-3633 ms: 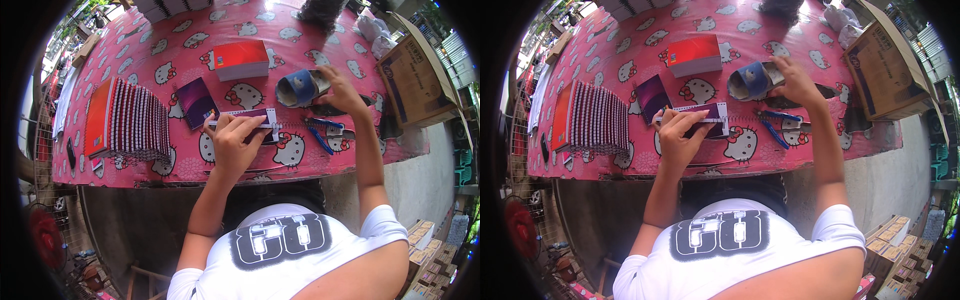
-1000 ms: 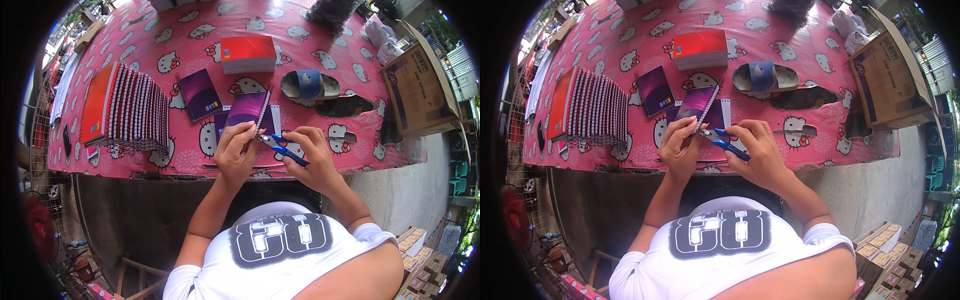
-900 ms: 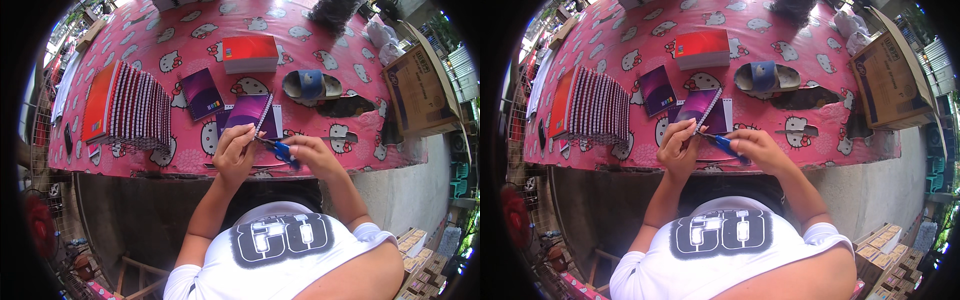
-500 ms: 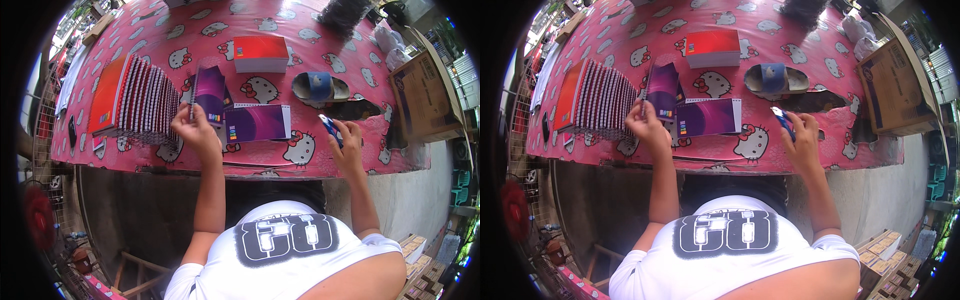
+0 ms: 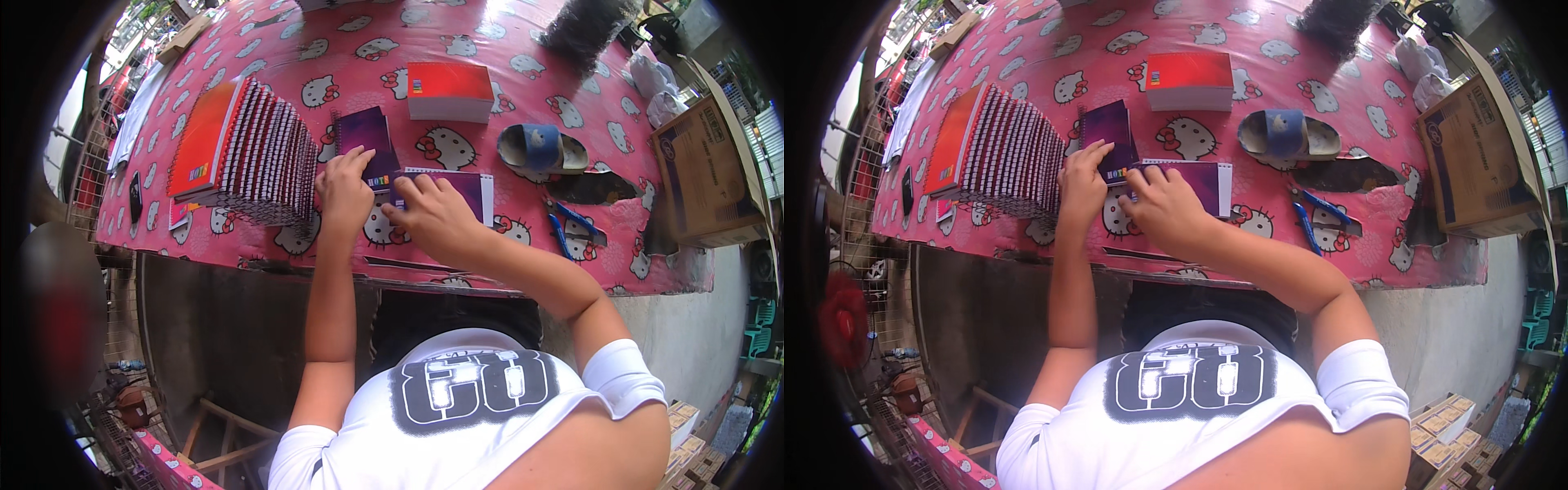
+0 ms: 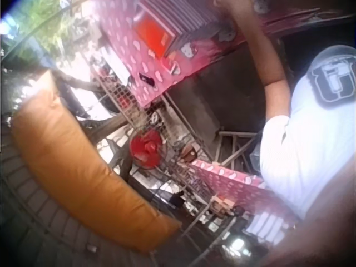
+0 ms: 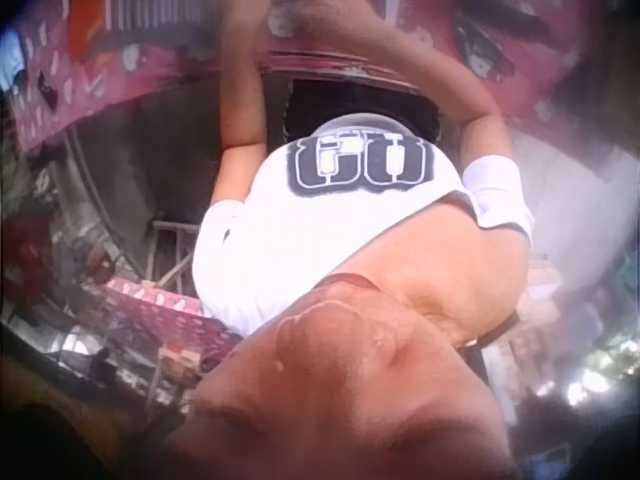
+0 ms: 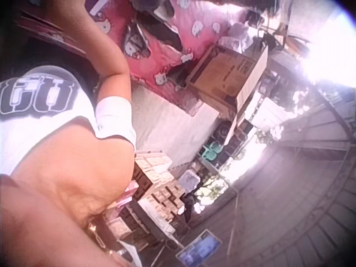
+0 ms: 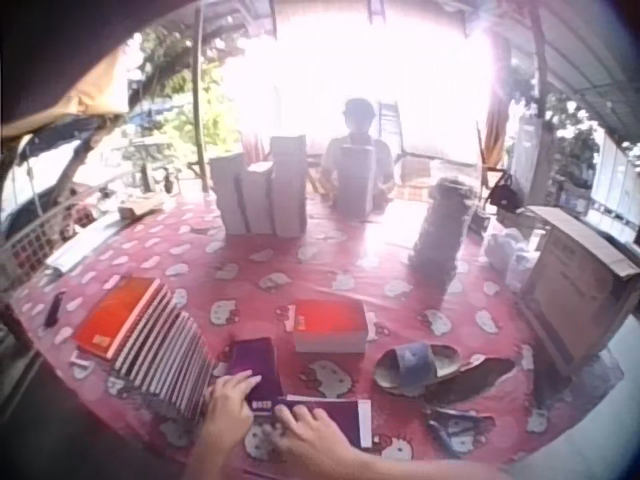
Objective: The person applies white tape to the spine of small red and purple notebooks by hand and cuts the tape using blue shears.
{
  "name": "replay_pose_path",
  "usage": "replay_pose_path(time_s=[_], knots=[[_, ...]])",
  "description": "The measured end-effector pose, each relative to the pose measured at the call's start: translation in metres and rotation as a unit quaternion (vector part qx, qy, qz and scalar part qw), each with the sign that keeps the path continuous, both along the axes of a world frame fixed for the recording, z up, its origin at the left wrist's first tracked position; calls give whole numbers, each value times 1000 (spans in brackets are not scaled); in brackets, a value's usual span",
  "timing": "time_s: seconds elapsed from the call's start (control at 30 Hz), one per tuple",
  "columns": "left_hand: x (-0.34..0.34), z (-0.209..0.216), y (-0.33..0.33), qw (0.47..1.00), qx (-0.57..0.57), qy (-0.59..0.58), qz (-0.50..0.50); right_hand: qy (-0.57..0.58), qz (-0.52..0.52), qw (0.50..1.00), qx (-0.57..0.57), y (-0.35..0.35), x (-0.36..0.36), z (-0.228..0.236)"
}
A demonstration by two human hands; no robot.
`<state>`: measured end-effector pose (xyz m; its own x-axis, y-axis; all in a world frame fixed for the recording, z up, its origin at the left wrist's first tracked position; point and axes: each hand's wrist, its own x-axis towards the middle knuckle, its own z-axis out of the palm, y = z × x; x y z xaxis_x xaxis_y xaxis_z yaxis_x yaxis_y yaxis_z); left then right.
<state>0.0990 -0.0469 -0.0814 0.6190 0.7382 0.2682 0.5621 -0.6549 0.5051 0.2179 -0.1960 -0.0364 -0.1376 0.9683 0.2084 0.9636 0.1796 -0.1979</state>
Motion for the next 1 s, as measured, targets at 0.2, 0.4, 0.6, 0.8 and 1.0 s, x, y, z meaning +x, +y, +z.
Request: replay_pose_path(time_s=[0.2,0.4,0.6,0.8,1.0], knots=[[0,-12,-14,979,70,-186,39,23,0,996,-88,11,16,11],[0,-10,-14,971,71,-222,51,45,81,985,-144,17,30,26],[-1,-8,-15,969,69,-230,55,109,66,981,-145,19,33,26],[-4,-2,-20,976,84,-192,57,123,66,983,-116,19,33,18],[2,5,-27,956,18,-288,47,122,26,987,-101,16,36,19]])
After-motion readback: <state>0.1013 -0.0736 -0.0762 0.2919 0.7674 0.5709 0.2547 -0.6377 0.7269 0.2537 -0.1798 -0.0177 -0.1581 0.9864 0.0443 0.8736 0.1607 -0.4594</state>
